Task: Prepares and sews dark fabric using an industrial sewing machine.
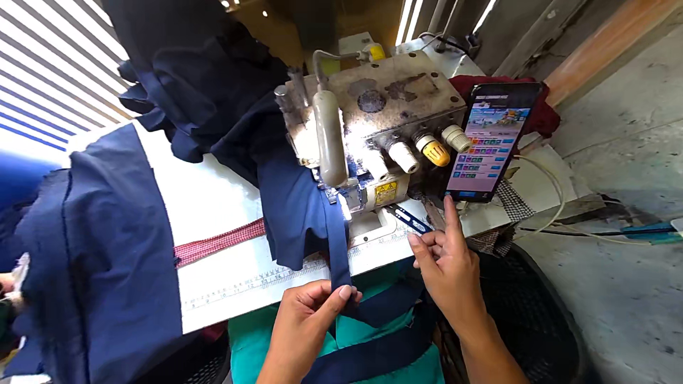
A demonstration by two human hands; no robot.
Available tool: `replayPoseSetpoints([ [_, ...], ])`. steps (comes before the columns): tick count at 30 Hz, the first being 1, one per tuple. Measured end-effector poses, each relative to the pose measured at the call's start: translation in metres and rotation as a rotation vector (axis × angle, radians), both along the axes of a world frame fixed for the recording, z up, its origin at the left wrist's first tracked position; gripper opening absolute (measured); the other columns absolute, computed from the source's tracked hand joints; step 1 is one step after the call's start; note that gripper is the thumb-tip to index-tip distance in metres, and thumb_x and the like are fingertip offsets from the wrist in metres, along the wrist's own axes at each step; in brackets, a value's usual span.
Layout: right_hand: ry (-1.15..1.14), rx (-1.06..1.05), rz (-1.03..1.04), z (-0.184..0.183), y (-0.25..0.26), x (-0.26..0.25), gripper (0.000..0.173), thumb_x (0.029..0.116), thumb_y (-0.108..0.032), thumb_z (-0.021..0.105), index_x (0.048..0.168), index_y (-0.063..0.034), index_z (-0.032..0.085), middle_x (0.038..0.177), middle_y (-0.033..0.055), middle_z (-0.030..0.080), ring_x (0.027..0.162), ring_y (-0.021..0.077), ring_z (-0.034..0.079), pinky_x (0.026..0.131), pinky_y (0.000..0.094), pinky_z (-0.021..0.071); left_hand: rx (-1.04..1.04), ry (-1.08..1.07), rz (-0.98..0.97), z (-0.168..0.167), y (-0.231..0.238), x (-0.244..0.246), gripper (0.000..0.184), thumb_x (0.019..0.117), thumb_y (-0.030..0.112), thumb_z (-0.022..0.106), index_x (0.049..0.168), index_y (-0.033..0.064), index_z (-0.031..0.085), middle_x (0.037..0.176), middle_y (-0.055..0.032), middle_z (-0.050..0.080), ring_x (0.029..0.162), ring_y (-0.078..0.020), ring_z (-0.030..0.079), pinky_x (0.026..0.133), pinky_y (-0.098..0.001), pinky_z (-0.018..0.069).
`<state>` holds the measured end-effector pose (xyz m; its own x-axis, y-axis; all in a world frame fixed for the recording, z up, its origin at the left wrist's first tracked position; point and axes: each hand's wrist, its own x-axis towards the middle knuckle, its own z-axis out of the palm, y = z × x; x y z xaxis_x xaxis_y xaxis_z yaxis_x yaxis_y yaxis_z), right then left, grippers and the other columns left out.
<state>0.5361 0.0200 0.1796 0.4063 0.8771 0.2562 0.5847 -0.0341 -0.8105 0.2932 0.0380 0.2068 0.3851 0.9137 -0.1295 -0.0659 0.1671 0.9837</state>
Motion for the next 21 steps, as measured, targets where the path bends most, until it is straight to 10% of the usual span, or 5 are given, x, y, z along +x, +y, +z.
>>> replayPoseSetpoints([
  [6, 0.154, 0.089, 0.274, -0.005, 0.033, -0.055, 0.038, 0.0954, -0.029, 0.071, 0.122, -0.0025, 0.073, 0.116, 0.0097, 0.069, 0.097, 0.0095, 0.067, 0.081, 0.0233, 0.0582, -0.219, -0.25, -0.015, 0.019, 0.002, 0.0, 0.017, 0.0931, 0.021, 0.075, 0.09, 0.0057, 0.079, 0.086, -0.0105, 0.078, 0.079, -0.0149, 0.076, 0.078, -0.029, 0.0631],
  [9, 0.329, 0.118, 0.339, -0.016, 0.041, -0.072, 0.015, 0.0933, -0.016, 0.07, 0.094, -0.0031, 0.077, 0.112, 0.0095, 0.073, 0.105, 0.0113, 0.069, 0.091, 0.0262, 0.0577, -0.306, -0.258, -0.004, 0.015, 0.0, 0.008, 0.013, 0.0913, 0.017, 0.076, 0.089, 0.0041, 0.079, 0.083, -0.0113, 0.077, 0.076, -0.0152, 0.076, 0.075, -0.0295, 0.0632],
  [12, 0.63, 0.034, 0.396, -0.008, 0.023, -0.071, 0.009, 0.0959, -0.005, 0.066, 0.098, 0.0007, 0.073, 0.09, 0.0047, 0.074, 0.081, 0.0068, 0.071, 0.075, 0.0225, 0.0605, -0.34, -0.15, 0.067, -0.001, -0.008, 0.013, 0.014, 0.0956, 0.01, 0.069, 0.089, 0.0005, 0.077, 0.083, -0.0124, 0.077, 0.074, -0.0168, 0.075, 0.072, -0.0315, 0.0639],
  [21, 0.725, -0.05, 0.369, -0.002, -0.006, -0.053, 0.015, 0.0986, -0.004, 0.064, 0.107, 0.0044, 0.072, 0.091, 0.0075, 0.076, 0.077, 0.0117, 0.073, 0.072, 0.0255, 0.064, -0.09, -0.024, 0.069, -0.027, -0.021, 0.013, 0.023, 0.099, 0.019, 0.067, 0.087, 0.0015, 0.078, 0.083, -0.0117, 0.077, 0.075, -0.0178, 0.076, 0.073, -0.0325, 0.0643],
])
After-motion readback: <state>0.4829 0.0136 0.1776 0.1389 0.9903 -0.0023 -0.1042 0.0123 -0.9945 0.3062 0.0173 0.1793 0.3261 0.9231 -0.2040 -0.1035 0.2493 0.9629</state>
